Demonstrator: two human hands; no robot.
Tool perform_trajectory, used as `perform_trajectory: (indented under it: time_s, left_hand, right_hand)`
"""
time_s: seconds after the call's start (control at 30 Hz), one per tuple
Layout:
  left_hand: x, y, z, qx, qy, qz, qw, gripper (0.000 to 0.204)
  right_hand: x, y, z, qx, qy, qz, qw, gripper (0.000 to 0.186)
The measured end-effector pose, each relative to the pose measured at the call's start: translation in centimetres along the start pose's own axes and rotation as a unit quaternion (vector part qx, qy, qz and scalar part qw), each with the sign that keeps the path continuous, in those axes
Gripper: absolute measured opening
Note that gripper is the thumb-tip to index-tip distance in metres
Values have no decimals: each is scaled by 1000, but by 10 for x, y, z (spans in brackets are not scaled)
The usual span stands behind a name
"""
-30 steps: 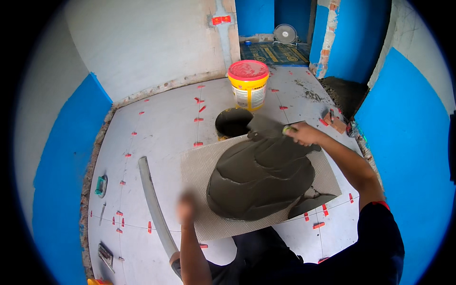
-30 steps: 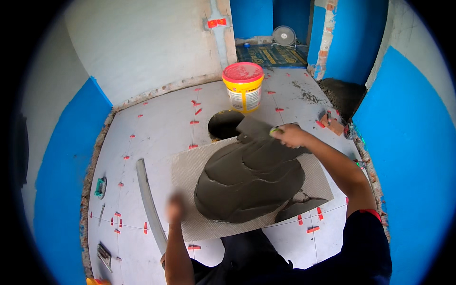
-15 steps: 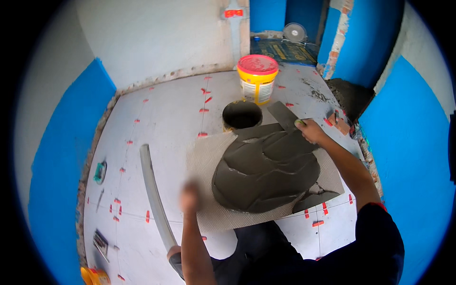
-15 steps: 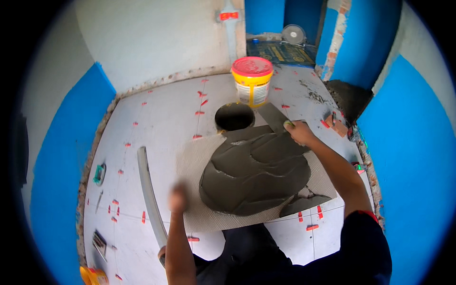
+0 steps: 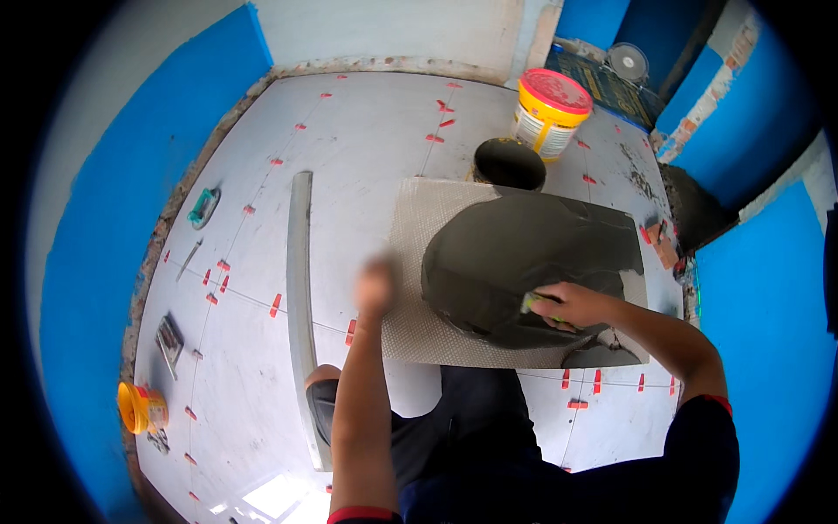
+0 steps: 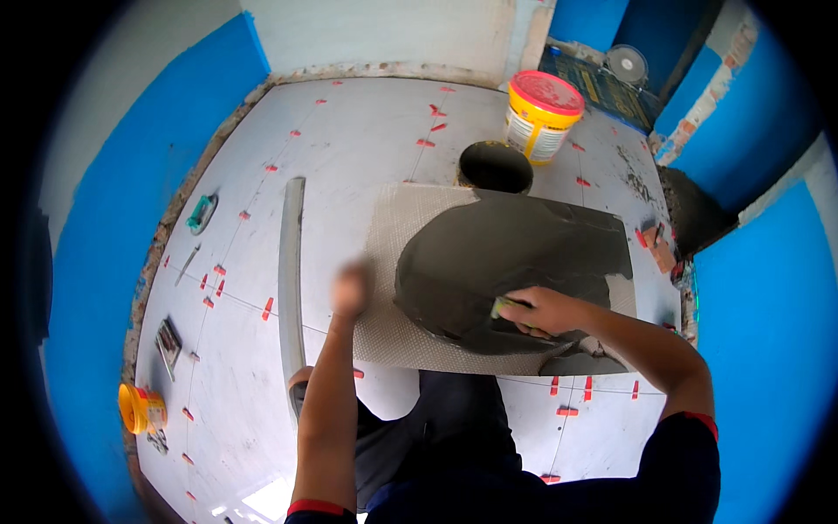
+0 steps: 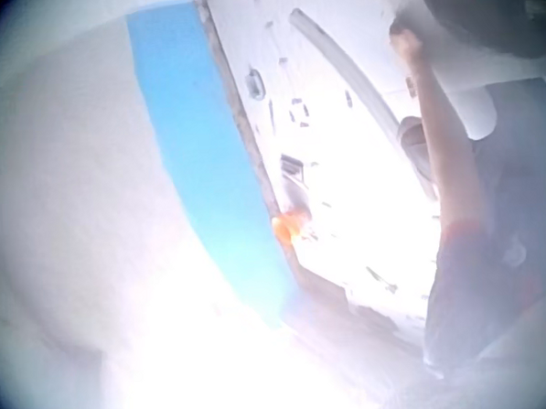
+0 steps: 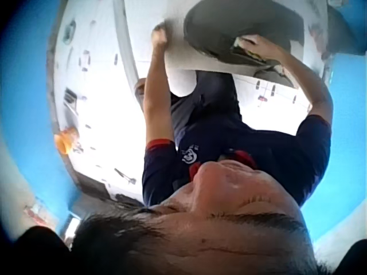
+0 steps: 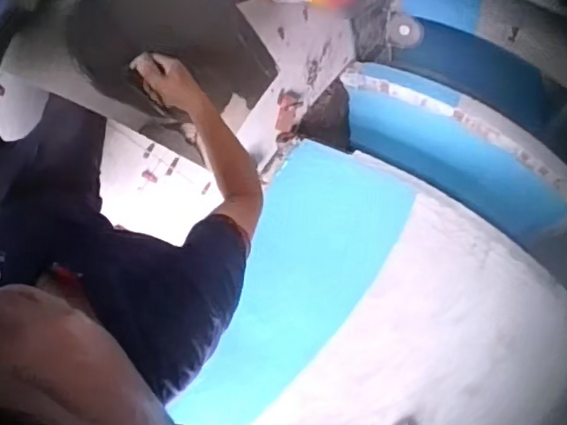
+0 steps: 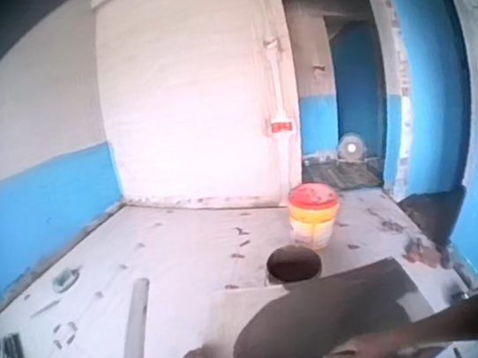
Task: The person scoops mortar from a bucket onto a tile using a trowel, spreads the mortar, places the tile onto the floor, and taps it with a rubber mallet.
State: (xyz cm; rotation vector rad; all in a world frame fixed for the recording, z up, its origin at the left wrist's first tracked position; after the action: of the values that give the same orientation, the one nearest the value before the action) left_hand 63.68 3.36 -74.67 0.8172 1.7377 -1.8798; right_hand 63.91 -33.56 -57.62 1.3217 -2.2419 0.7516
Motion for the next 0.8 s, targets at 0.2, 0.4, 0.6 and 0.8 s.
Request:
perform_trajectory:
  time_s: [0.2, 0.4, 0.6, 0.8]
  left_hand:
    - [-41, -36, 25, 261, -381, -161, 872, 47]
    - [-45, -40, 16, 194, -347, -176, 901, 35]
    - [-33, -27, -2, 227, -450, -208, 839, 47]
    - [-42, -24, 13, 168, -436, -232, 853, 52]
  right_hand:
    - [-11, -28, -23, 400, -193, 149, 884, 48]
    - [-56, -76, -43, 244, -90, 247, 933, 43]
    - [-16, -45, 5, 140, -24, 35, 989, 47]
    - [-29, -98, -23, 321, -170, 297, 883, 41]
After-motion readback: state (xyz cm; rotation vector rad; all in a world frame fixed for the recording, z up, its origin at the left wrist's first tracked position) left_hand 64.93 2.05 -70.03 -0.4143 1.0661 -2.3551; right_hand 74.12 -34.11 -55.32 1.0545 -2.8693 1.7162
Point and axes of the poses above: each hand's wrist, its own x-axis away from the middle knuckle, its own y-axis out of the palm, z = x × y, the point moved 8 cm from there along -x, towards the middle knuckle, and after that the axes turned 6 degrees about -x, right-handed, at the moved point
